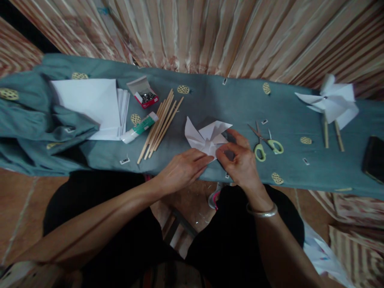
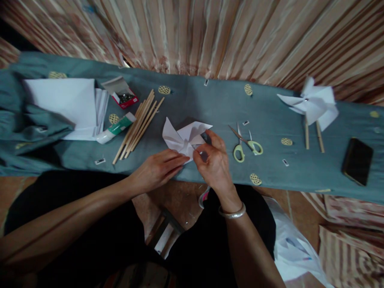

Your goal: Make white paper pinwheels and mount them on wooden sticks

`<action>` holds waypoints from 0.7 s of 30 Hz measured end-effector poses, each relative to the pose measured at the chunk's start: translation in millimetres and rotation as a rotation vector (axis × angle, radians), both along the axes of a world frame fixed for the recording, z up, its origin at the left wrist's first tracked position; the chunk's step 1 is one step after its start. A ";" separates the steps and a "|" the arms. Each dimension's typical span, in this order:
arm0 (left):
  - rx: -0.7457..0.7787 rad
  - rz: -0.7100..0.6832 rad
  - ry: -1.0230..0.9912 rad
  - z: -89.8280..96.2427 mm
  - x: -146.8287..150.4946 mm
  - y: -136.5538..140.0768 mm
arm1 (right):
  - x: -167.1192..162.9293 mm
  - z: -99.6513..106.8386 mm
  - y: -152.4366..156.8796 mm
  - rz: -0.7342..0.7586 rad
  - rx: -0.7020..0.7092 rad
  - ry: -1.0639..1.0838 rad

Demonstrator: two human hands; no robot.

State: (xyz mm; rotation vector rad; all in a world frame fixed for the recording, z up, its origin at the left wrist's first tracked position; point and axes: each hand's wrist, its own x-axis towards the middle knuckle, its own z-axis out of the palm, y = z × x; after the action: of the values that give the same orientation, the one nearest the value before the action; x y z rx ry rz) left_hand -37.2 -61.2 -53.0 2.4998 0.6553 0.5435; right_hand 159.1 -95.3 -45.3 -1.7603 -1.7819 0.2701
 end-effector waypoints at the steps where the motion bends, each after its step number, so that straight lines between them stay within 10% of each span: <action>1: 0.001 0.001 -0.001 0.0 0.5 0.3 | -0.4 -0.8 -0.1 0.001 0.000 -0.014; 21: -0.027 0.023 -0.035 -0.9 2.8 2.6 | -5.4 1.5 -2.9 0.022 0.076 -0.058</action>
State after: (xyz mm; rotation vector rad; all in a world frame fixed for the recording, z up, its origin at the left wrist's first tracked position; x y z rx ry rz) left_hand -34.3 -58.6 -53.8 2.4550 0.6746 0.5821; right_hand 153.8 -98.2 -43.8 -1.7119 -1.8288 0.1592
